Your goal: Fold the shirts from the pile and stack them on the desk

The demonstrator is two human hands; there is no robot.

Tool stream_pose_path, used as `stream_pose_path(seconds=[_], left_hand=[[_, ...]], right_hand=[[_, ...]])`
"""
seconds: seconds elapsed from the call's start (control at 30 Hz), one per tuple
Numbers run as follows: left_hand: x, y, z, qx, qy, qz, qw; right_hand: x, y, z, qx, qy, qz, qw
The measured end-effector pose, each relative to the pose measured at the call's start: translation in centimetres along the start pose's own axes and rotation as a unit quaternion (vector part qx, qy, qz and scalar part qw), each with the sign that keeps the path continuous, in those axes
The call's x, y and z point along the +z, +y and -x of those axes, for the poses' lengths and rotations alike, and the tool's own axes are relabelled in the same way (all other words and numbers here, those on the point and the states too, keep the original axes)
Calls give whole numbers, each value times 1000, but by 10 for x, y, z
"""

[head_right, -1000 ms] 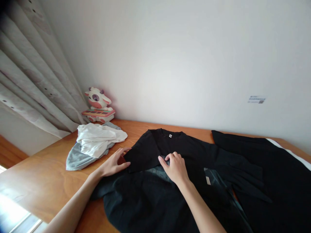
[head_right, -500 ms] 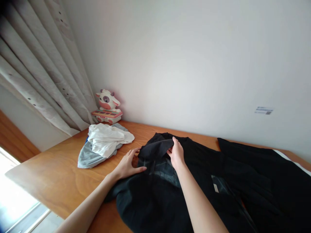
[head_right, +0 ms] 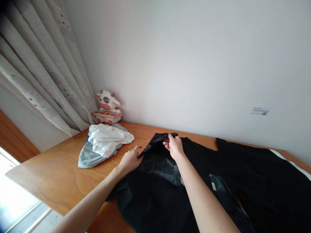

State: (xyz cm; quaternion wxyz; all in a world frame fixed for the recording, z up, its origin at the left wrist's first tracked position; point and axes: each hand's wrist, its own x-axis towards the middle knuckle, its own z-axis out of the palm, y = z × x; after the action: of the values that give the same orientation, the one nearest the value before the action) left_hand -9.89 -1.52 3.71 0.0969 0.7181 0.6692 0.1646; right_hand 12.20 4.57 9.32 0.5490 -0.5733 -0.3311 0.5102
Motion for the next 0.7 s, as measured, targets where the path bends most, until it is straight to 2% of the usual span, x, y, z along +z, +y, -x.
stream_pose_path(seconds=[0.07,0.13,0.37,0.43,0.53,0.6,0.7], left_hand=[[-5,3,2,7,32,-40,999],[-8,4,5,38,45,-71,996],[-10,6,8,200,2,-181,963],[-12,7,5,257,-8,-191,948],[-17,10,-2,345,-57,-182,919],[-21,14,-9,366,-94,-158,912],[-24,23,-24,339,-97,-97,931]], right_hand=[[-1,-8,4,-4,-6,2,1000],[-9,-5,12,1,-11,13,1000],[-61,47,38,74,-5,89,993],[-69,53,39,75,-1,91,993],[-75,53,40,63,-1,82,995],[-78,51,42,76,-6,89,993],[-84,54,48,135,-41,119,983]])
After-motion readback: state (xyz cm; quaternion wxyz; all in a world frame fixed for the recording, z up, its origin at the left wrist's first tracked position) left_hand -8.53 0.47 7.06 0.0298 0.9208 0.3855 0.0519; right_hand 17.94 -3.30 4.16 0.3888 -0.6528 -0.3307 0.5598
